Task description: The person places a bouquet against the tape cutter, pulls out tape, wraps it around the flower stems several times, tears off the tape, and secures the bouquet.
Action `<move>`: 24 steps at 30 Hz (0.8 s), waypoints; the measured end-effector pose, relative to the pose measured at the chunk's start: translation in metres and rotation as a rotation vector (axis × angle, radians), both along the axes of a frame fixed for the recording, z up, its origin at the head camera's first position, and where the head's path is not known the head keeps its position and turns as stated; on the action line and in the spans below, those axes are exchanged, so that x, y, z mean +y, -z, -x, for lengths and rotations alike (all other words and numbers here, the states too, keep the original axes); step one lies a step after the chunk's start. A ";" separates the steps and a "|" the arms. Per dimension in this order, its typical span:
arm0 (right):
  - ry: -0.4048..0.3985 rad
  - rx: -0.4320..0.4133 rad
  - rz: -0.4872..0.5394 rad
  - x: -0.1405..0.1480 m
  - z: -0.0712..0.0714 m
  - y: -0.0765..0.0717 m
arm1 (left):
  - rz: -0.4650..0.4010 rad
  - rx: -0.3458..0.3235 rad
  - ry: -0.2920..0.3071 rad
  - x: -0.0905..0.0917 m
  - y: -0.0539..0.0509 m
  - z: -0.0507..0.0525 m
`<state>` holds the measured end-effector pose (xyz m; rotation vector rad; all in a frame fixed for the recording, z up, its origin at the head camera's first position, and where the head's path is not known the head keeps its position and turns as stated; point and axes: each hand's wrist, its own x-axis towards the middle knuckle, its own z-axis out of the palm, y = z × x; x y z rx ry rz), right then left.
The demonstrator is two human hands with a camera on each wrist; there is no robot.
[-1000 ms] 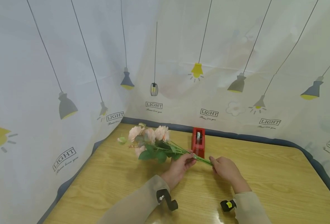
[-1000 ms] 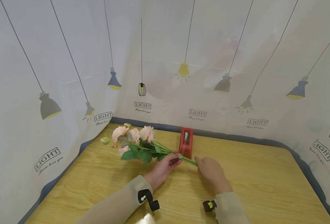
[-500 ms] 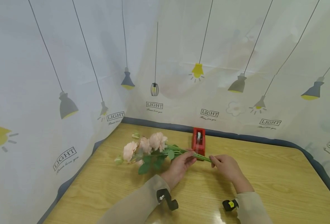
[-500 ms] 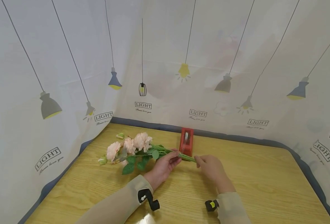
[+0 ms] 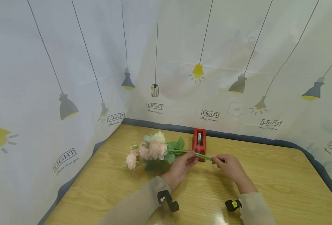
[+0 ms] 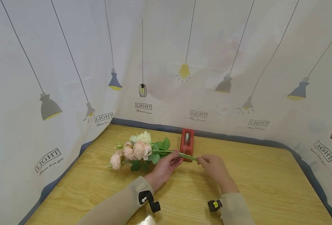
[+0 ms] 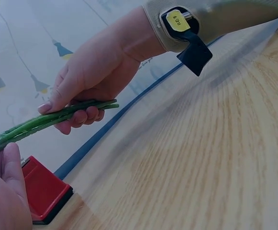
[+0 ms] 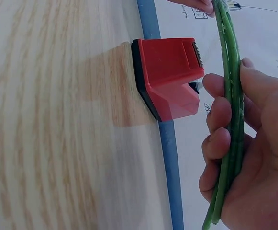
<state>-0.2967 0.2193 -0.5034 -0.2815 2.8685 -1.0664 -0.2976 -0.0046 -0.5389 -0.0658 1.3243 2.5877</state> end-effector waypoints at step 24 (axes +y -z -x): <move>0.015 -0.221 0.011 -0.011 -0.005 0.007 | 0.045 -0.054 -0.043 -0.003 0.003 -0.002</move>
